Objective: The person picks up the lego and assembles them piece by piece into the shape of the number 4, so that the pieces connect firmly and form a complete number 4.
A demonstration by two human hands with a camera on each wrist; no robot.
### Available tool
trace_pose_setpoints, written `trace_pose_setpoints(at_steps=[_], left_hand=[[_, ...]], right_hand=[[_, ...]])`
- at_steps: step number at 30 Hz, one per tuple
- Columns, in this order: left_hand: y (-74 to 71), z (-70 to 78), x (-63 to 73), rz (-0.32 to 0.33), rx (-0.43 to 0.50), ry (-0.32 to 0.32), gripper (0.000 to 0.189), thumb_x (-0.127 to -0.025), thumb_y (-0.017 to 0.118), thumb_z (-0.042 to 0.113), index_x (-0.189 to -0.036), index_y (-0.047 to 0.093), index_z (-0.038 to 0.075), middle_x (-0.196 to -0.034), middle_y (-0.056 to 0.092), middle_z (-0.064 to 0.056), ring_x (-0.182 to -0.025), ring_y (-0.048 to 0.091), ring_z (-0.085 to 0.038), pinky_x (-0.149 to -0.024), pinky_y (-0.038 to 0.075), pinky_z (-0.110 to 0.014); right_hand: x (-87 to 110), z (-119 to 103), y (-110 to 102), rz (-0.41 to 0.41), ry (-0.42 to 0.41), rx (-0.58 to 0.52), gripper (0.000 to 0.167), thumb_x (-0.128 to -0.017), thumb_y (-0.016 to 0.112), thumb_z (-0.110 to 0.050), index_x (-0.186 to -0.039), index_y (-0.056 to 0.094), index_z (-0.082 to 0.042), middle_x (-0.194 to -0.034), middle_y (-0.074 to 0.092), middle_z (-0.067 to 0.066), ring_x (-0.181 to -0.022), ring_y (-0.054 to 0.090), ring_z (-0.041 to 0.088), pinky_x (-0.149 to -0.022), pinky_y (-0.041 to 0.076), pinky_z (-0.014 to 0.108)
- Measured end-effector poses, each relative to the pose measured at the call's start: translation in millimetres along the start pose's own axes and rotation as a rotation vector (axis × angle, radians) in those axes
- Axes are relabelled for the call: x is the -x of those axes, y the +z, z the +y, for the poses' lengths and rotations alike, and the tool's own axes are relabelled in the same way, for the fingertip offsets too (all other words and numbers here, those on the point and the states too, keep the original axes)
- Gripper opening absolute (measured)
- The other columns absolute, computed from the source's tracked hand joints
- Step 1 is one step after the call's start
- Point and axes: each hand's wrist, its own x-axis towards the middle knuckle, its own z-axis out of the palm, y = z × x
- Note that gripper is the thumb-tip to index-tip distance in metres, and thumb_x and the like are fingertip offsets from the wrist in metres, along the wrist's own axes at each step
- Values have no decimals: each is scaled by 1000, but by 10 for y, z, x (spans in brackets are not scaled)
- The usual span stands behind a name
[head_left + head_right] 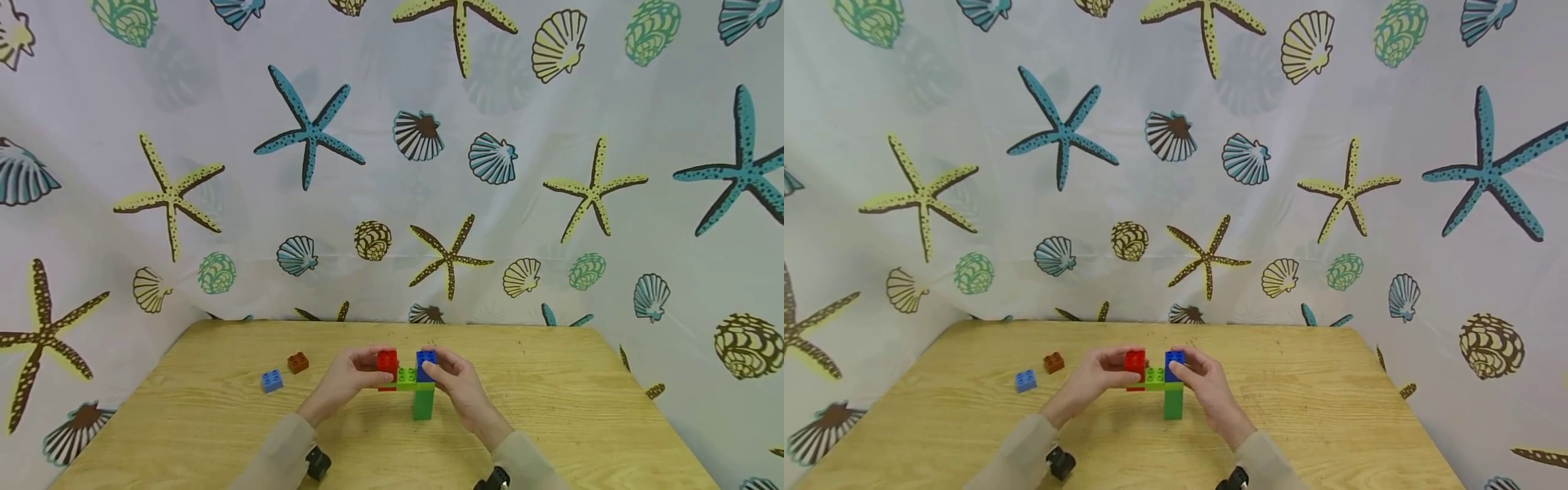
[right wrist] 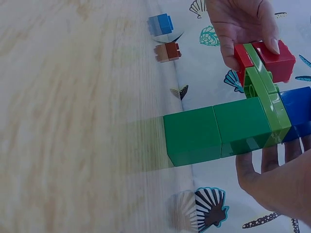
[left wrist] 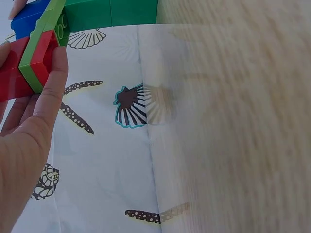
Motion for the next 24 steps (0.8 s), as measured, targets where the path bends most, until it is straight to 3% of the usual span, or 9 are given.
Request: trace_pose_setpoints(at_steps=[5,11,16,24], left_hand=[[-7,32,-30,-7,37,-9,48,-83,79,14,-129,65,9,-120,69,-12,-103,66,-22,-87,56,-35],[-25,22,-42,-18,45,-11,49,-81,80,12,-128,66,10,-118,70,-11,-103,66,-22,-88,56,-36],[-30,4,-38,-31,50,-1,50,-83,79,12,-130,64,9,-121,68,-13,-105,66,-23,-88,56,-36],[-50,-49,-29,-46,-44,28,56,-85,78,23,-138,58,15,-127,65,-12,-112,64,-27,-92,55,-39]], right_hand=[[-11,-11,-9,-1,-3,3,55,-93,68,-32,-139,53,-6,-135,58,12,-118,58,24,-107,43,46],[0,-14,-6,-2,6,-9,53,-91,70,-33,-136,57,-10,-134,59,12,-123,55,32,-109,40,51],[6,-15,-3,-5,1,1,53,-91,70,-34,-136,57,-10,-133,59,11,-117,59,24,-108,42,48],[4,1,-21,-17,-12,-3,52,-92,69,-33,-137,56,-10,-135,58,12,-114,60,18,-105,46,44]])
